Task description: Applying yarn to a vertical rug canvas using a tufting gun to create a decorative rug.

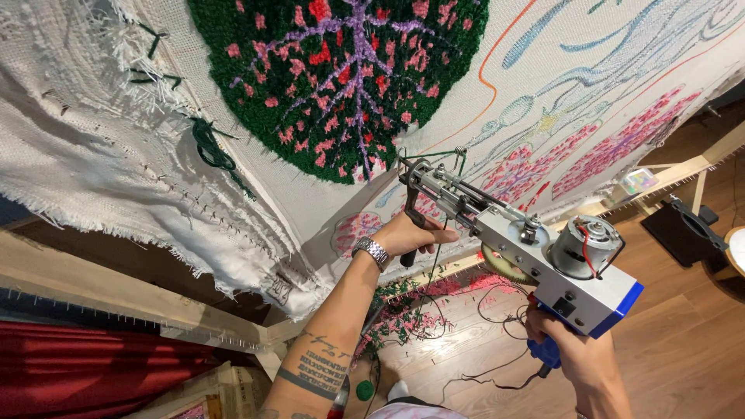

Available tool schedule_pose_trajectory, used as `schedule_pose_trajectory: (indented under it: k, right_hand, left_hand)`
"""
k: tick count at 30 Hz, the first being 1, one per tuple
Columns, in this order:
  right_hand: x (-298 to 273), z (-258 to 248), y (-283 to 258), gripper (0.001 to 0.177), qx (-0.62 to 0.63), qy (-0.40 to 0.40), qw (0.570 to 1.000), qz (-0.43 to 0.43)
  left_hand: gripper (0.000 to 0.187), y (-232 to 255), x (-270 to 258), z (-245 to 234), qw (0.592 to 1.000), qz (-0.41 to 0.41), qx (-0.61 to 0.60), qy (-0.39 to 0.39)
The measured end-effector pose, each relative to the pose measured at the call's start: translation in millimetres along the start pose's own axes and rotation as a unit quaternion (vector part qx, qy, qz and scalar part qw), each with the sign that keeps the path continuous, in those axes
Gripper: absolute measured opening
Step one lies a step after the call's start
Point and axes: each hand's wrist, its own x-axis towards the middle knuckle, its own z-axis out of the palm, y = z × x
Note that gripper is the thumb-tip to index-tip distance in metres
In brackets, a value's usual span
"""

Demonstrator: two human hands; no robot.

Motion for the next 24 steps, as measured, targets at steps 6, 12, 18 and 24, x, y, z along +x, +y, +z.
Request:
schedule_pose_trajectory:
  k: [6,12,18,24]
  right_hand:
    - [10.3,12.5,5.1,0.024,-0.007,-0.020,0.999,-0.025]
    - [26.4,56.6,22.6,0.020,-0.151,0.039,0.986,-0.057]
    - [31.4,98.3,19.9,0.021,-0.091,0.024,0.995,-0.024]
    - [32.7,99.1,25.4,0.020,-0.031,0.007,0.999,-0.024]
  left_hand:
    - [0.038,15.1,-0.5,-9.8,0.999,-0.039,0.004,0.034]
    - [0.036,-21.4,35.4,-45.7,0.996,-0.023,-0.043,0.078]
    - [0.037,-7.2,35.9,-77.6,0.992,-0.056,0.022,0.114]
    - [0.044,-75.0,80.3,-99.5,0.986,0.003,0.124,0.114]
